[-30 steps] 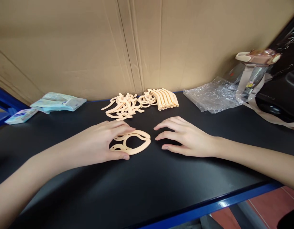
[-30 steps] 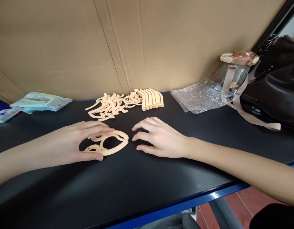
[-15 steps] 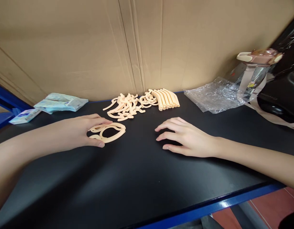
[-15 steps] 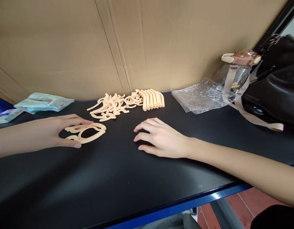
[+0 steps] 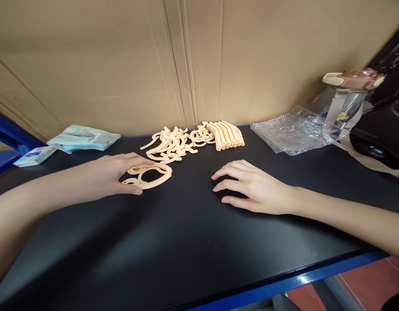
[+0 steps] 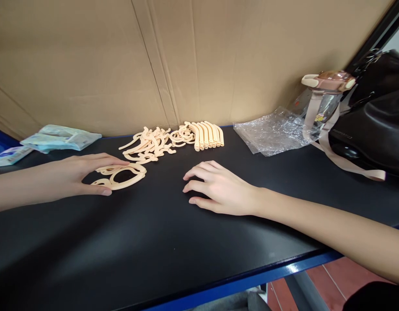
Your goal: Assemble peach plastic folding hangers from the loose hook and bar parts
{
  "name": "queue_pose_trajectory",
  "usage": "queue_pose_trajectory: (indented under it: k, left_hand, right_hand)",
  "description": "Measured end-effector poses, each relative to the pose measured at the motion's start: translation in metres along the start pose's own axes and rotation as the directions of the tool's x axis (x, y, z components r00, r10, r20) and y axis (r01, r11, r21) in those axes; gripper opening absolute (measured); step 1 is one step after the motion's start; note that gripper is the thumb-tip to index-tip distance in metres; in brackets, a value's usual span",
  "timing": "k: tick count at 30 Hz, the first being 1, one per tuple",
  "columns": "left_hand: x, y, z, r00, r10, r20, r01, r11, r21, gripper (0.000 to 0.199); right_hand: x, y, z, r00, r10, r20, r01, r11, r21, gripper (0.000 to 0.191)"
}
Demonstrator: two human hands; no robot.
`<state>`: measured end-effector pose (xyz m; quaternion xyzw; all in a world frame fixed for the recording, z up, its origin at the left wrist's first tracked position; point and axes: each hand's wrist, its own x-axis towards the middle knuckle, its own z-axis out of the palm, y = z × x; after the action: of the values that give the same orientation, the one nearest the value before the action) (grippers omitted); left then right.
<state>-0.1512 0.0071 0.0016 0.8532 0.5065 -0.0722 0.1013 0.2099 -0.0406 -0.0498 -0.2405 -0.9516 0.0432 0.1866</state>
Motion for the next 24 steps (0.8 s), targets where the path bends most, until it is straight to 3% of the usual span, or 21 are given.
queue_pose_trajectory:
  k: [12,15,19,24]
  left_hand:
    - [-0.001,0.006,0.000,0.999,0.032,-0.030,-0.032,0.999,-0.017,0.059]
    - [0.003,0.021,-0.002,0.993,0.010,-0.117,-0.017,0.998,-0.056,0.065]
    - [0.010,0.038,0.003,0.954,0.062,-0.294,-0.068,0.998,-0.011,0.056]
    - [0.017,0.042,0.017,0.938,0.093,-0.335,-0.074,0.995,0.068,0.058]
  right_hand:
    - [-0.001,0.000,0.000,1.000,0.007,0.012,-0.007,1.000,0.027,0.026]
    - [-0.001,0.001,0.001,1.000,0.006,0.017,-0.007,0.999,0.031,0.026]
    - [0.001,0.001,0.001,1.000,0.006,0.013,-0.006,1.000,0.028,0.025]
    - [0.001,0.001,0.001,1.000,0.011,0.020,-0.011,0.999,0.031,0.024]
